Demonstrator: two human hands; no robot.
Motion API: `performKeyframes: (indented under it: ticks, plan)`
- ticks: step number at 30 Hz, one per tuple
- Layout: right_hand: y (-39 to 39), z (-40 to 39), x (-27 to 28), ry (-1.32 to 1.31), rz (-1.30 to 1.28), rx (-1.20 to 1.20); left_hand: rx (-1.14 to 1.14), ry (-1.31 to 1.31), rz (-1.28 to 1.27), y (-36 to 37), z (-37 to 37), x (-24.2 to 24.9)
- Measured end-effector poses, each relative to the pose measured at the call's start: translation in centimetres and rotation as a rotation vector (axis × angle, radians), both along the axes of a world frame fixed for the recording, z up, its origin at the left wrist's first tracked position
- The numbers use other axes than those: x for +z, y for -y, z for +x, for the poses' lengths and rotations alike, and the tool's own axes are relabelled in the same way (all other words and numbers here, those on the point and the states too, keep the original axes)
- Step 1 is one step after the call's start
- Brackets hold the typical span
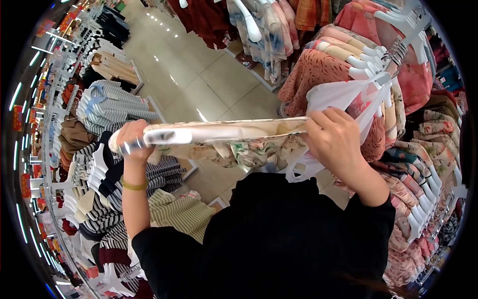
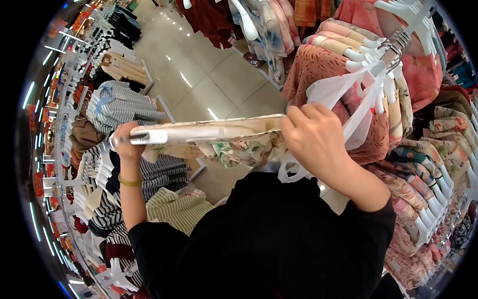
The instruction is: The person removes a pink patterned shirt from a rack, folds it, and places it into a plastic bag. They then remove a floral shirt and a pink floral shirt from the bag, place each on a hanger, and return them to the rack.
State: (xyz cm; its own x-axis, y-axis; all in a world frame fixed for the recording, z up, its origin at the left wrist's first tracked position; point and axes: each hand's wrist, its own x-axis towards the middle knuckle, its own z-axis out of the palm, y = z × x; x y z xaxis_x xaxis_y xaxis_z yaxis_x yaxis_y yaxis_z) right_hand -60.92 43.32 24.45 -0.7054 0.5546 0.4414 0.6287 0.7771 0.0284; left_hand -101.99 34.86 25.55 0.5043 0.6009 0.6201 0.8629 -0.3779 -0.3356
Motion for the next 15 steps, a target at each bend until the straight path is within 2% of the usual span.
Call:
performKeyframes:
  ticks: [1,3,5,9,12,15]
  plan:
    - [-0.1,-0.4,0.1,-0.1,-0.072,0.112,0.057,-0.136,0.166,-0.3,0.5,-0.3]
    - [-0.3,-1.4,0.8,-0.281,-0.18,0.301,0.162,0.063,0.059,-0.7,2.0,0.2]
    - [-0.9,-2.7,1.8,-0.334,-0.168,0.322,0.301,0.201,-0.007,-0.5,2.5,0.1]
    - [-3.1,-4.8,2.6,-0.403,-0.217,0.372,0.267,0.404,-0.012,-1.1,4.4,2.1]
    - [-3.8,-6.9,2.8,-0.427,-0.265,0.431,0.274,0.391,-0.039,-1.5,5.9,3.1]
    - [-3.9,-8.9,3.1,-0.409,-0.183,0.543,0.256,0.286,-0.027,-2.0,7.7,4.1]
